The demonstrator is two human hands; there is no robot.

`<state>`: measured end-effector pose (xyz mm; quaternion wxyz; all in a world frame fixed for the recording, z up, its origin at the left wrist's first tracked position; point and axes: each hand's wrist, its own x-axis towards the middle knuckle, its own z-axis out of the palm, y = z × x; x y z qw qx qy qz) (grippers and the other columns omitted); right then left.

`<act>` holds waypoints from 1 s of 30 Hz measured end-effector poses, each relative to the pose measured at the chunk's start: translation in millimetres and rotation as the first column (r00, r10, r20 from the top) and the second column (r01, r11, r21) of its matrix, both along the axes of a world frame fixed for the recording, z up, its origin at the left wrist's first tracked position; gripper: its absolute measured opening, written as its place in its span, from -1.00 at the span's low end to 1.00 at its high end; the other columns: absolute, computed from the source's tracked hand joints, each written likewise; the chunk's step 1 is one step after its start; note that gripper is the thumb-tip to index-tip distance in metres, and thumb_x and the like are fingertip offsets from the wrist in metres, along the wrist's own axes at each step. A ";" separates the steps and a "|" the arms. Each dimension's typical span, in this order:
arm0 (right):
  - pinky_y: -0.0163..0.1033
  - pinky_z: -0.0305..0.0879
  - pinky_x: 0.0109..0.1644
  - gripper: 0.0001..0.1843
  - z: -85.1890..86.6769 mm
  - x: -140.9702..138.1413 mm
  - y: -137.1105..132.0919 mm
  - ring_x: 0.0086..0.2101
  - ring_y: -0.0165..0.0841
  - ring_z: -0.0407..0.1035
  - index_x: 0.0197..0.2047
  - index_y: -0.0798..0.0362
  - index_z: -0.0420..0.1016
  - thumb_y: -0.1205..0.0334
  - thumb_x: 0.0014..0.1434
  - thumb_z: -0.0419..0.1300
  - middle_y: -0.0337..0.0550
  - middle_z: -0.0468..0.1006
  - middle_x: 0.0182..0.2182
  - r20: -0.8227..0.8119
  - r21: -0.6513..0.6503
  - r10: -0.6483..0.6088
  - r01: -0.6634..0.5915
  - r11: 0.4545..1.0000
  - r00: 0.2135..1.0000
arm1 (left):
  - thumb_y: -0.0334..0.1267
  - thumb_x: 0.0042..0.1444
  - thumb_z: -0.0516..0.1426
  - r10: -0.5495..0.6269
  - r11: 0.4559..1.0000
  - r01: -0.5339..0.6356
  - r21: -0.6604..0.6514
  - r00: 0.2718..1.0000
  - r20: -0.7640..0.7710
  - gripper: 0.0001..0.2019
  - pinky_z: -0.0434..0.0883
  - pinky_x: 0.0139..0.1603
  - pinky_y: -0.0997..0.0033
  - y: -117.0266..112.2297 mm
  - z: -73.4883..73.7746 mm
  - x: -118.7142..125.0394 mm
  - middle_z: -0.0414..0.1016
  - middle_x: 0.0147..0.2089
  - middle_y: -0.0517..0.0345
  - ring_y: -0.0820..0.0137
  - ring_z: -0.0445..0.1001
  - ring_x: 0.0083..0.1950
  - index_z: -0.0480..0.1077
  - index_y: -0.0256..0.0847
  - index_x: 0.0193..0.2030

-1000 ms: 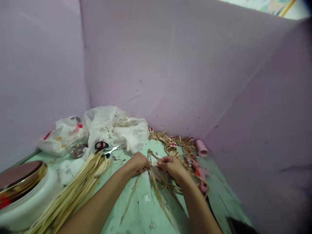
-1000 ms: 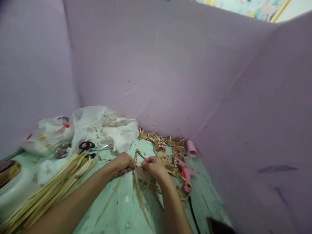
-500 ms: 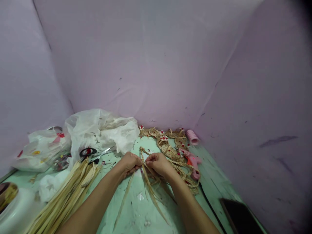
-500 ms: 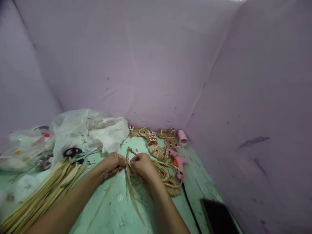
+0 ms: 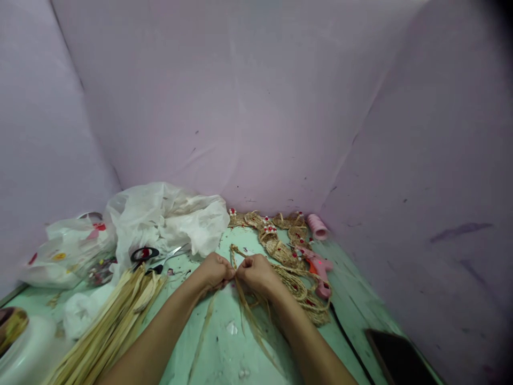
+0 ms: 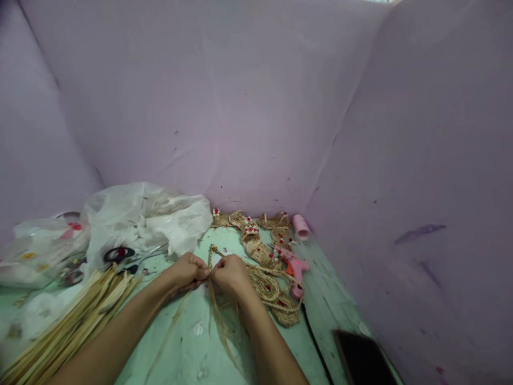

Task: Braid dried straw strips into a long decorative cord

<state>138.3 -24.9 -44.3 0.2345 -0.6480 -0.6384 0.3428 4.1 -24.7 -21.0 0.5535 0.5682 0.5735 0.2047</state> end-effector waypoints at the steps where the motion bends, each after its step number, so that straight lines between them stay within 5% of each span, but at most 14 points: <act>1: -0.42 -0.06 -0.61 -0.83 0.8 -0.8 -0.2 -0.65 -0.52 0.16 -0.59 0.18 0.48 0.33 -0.23 0.08 -0.26 0.30 -0.73 -0.004 -0.013 -0.003 0.003 1.000 1.000 | -0.41 -0.26 0.01 0.006 0.999 -0.005 0.035 0.999 -0.050 -0.80 -0.13 -0.73 0.54 1.0 -2.0 0.5 0.03 -0.87 0.32 0.61 -0.05 -0.80 0.12 -0.25 -0.81; 5: -0.41 -0.08 -0.64 -0.91 11.6 -1.5 -4.5 -0.72 -0.55 0.06 -0.66 0.16 0.38 0.35 -0.23 0.09 -0.31 0.23 -0.79 -0.198 -0.165 0.012 -0.045 0.985 0.980 | -0.47 -0.32 -0.01 0.002 0.978 0.036 0.203 0.983 -0.186 -0.84 -0.12 -0.69 0.55 4.9 -12.2 0.0 -0.02 -0.86 0.34 0.62 -0.04 -0.76 0.16 -0.27 -0.81; 9: -0.42 -0.09 -0.66 -0.90 21.2 0.9 -8.2 -0.77 -0.57 0.02 -0.63 0.15 0.33 0.36 -0.15 0.06 -0.33 0.26 -0.79 -0.455 -0.311 -0.027 -0.130 0.942 0.890 | -0.44 -0.29 -0.01 -0.040 0.973 0.067 0.219 0.992 -0.123 -0.84 -0.08 -0.67 0.55 4.8 -12.5 -2.7 0.03 -0.84 0.32 0.61 -0.02 -0.74 0.18 -0.28 -0.80; 18: -0.44 -0.09 -0.64 -0.85 17.6 -8.5 -7.9 -0.75 -0.60 0.00 -0.64 0.13 0.25 0.39 -0.17 0.18 -0.40 0.21 -0.80 -0.519 -0.209 -0.139 0.033 0.977 0.844 | -0.25 -0.33 0.11 0.056 0.997 -0.063 0.042 0.988 0.146 -0.84 -0.09 -0.68 0.56 1.5 -3.7 -7.0 0.06 -0.80 0.34 0.63 -0.04 -0.73 0.27 -0.31 -0.71; 24: -0.43 0.05 -0.60 -0.84 24.8 -12.5 -13.5 -0.71 -0.53 0.17 -0.56 0.08 0.16 0.40 -0.07 0.11 -0.36 0.27 -0.76 -0.659 -0.395 -0.252 -0.040 0.918 0.709 | -0.17 -0.33 0.13 0.016 0.999 -0.027 0.043 0.971 0.239 -0.77 0.04 -0.63 0.54 -0.5 -5.6 -6.1 0.21 -0.73 0.26 0.58 0.09 -0.67 0.32 -0.34 -0.67; 26: -0.46 -0.06 -0.67 -0.85 25.4 -11.5 -13.0 -0.77 -0.58 0.05 -0.54 0.08 0.15 0.40 -0.03 0.08 -0.40 0.20 -0.79 -0.682 -0.446 -0.263 -0.103 0.889 0.682 | -0.17 -0.31 0.13 0.007 0.997 -0.023 0.067 0.974 0.227 -0.77 0.02 -0.64 0.55 -0.1 -6.3 -5.8 0.18 -0.74 0.28 0.60 0.07 -0.67 0.31 -0.34 -0.68; 30: -0.45 -0.31 -0.73 -0.86 22.0 -7.1 -9.7 -0.81 -0.65 -0.14 -0.56 0.12 0.20 0.39 -0.08 0.14 -0.43 0.15 -0.80 -0.619 -0.415 -0.227 -0.068 0.907 0.752 | -0.21 -0.27 0.11 -0.071 0.996 0.058 0.074 0.980 0.186 -0.80 -0.12 -0.67 0.57 1.3 -5.6 -9.0 0.03 -0.78 0.36 0.65 -0.07 -0.71 0.24 -0.31 -0.69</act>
